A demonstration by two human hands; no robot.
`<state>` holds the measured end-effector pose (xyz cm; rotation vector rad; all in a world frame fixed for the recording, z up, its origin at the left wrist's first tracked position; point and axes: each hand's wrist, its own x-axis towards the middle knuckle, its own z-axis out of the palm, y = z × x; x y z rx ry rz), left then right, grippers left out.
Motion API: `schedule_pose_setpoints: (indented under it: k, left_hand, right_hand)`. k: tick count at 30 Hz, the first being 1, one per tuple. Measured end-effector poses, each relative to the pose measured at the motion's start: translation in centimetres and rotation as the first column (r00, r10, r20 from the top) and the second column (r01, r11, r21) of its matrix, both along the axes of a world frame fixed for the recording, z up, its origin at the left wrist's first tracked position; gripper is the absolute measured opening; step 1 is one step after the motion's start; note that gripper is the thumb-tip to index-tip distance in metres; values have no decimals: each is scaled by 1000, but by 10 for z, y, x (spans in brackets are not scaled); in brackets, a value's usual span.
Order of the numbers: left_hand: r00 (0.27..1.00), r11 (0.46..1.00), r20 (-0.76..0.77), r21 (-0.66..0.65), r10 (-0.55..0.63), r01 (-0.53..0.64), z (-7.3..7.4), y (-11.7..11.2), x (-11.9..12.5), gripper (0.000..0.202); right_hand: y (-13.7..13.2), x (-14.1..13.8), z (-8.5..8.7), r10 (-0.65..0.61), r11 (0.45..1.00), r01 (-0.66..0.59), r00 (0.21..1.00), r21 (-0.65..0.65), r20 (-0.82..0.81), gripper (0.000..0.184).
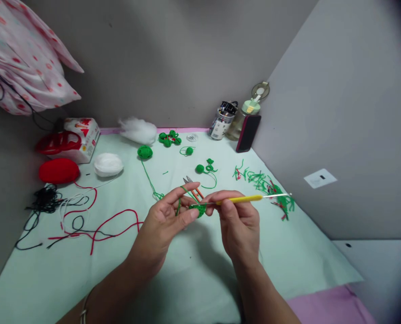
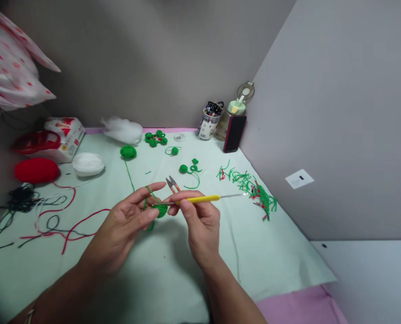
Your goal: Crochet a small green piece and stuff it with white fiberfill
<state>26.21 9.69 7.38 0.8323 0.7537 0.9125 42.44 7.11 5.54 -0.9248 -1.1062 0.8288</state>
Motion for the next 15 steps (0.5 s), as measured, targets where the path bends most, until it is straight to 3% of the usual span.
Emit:
schedule_pose_setpoints:
  k: [5, 9, 12, 15]
  left_hand:
    - [999, 999, -10, -3, 46, -46, 1, -1, 0, 40]
    - [986, 989, -108, 77, 131, -123, -1, -2, 1, 40]
    - [970, 977, -152, 134, 187, -167, -3, -4, 2, 41]
    - [991, 991, -51, 42, 127, -125, -3, -4, 3, 49]
  right_hand:
    - [-2, 1, 4, 32, 999, -31, 999, 37, -14, 20]
    - [-8, -1, 4, -97, 983, 51, 958, 175, 270, 22]
    - [-10, -2, 1, -210, 933, 10, 830, 361, 518, 31]
    - [-9, -1, -4, -381, 877, 7, 617, 480, 688, 41]
